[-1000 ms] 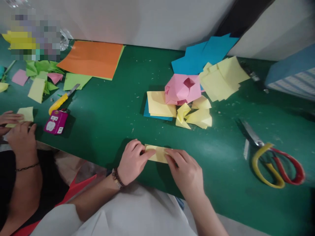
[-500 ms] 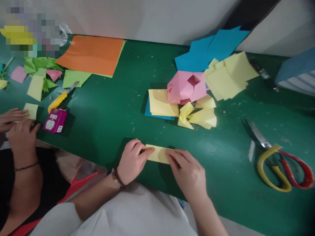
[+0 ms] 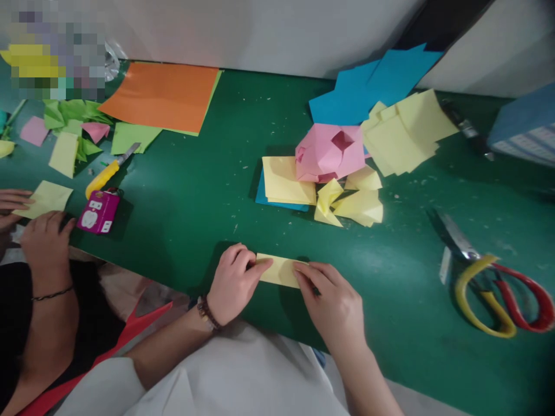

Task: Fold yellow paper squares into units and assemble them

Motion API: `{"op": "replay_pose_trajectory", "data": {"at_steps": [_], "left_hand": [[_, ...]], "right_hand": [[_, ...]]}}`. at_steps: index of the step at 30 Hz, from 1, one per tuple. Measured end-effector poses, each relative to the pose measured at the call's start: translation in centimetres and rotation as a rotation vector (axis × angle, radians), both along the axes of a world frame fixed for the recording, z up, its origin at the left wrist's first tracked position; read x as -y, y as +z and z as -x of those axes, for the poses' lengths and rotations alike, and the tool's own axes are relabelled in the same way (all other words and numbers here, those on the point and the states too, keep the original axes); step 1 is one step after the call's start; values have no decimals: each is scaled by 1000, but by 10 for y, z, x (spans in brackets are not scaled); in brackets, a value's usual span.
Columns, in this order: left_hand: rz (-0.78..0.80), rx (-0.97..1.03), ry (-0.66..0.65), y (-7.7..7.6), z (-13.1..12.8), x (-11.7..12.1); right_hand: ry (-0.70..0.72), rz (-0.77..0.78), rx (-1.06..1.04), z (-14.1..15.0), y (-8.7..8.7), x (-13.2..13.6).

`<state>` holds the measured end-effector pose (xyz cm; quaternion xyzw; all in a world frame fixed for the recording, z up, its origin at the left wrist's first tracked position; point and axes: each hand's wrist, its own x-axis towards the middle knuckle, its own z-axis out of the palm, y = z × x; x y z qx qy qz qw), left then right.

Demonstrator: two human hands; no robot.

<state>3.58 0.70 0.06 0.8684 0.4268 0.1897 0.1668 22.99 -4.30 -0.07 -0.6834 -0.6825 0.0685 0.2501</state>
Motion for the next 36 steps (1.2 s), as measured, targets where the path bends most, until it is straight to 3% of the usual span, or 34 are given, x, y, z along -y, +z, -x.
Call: {"op": "replay_pose_trajectory", "data": {"at_steps": [8,16,22,25,27,29,36], "left_hand": [[-94,-32,-53,-1,1,1],[-64,-145,-114,5,5,-3],[-81,-201,-136,5,5,-5],[-104,-189,-127,3,5,-4],[-102,-183,-121,3,5,-4],[-92,-189,-120,3,6,-4],[-110,-168,-119,2,7,-3]], "right_hand": [[-7,8,2,1,1,0],[14,11,-28,-1,-2,1],[-50,-60,-70,3,29,15],[66,137,-432,17,39,31],[161,385,-642,28,37,41],[159,524,-738,38,30,48],[87,593,-860,47,21,58]]}}
